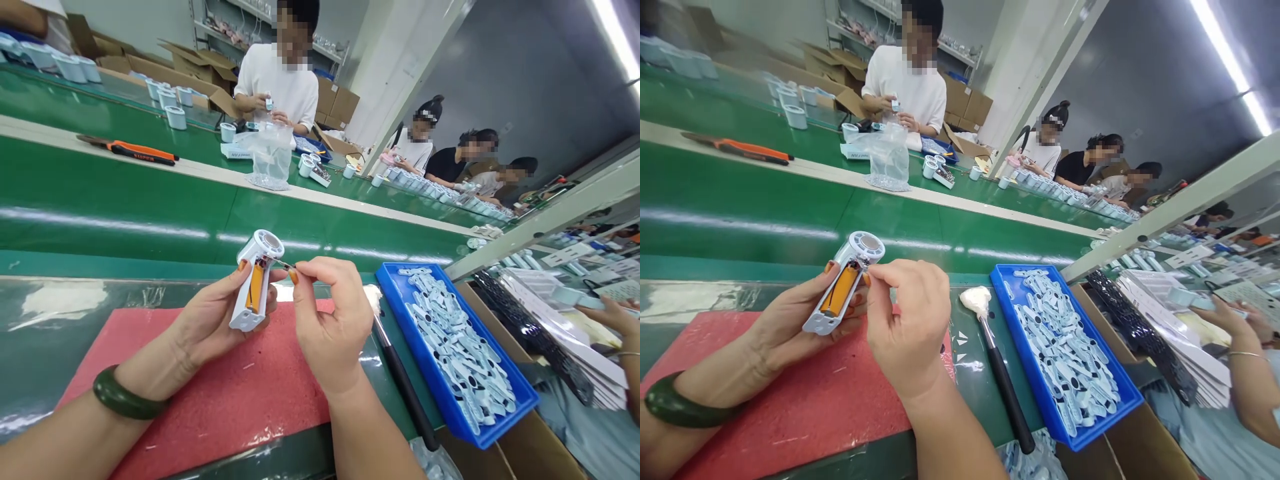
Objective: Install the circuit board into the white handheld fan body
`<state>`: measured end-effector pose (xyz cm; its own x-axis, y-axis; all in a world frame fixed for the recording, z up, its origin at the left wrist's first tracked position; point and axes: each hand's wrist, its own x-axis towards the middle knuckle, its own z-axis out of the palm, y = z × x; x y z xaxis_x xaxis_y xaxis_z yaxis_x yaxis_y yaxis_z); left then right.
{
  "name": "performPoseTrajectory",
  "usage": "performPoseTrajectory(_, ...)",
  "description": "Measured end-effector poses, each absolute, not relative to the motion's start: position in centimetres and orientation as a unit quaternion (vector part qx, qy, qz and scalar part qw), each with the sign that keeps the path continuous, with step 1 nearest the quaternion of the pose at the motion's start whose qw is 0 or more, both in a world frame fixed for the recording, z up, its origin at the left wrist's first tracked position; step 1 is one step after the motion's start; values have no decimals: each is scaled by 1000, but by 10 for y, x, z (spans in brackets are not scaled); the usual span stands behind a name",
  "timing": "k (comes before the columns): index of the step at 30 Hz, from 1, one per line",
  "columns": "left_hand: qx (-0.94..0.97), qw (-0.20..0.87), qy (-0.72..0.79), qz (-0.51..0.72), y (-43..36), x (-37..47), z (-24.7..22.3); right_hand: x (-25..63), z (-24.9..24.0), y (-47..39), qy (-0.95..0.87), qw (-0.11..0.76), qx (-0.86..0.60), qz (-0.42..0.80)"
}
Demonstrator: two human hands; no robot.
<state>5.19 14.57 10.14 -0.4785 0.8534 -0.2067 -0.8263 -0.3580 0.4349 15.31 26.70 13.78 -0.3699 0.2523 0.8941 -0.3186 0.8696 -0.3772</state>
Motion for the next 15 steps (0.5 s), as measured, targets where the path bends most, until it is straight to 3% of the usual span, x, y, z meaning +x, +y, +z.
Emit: performPoseTrajectory(15,9,517,271,812,144,51,101,154,139,267,-780,564,37,268)
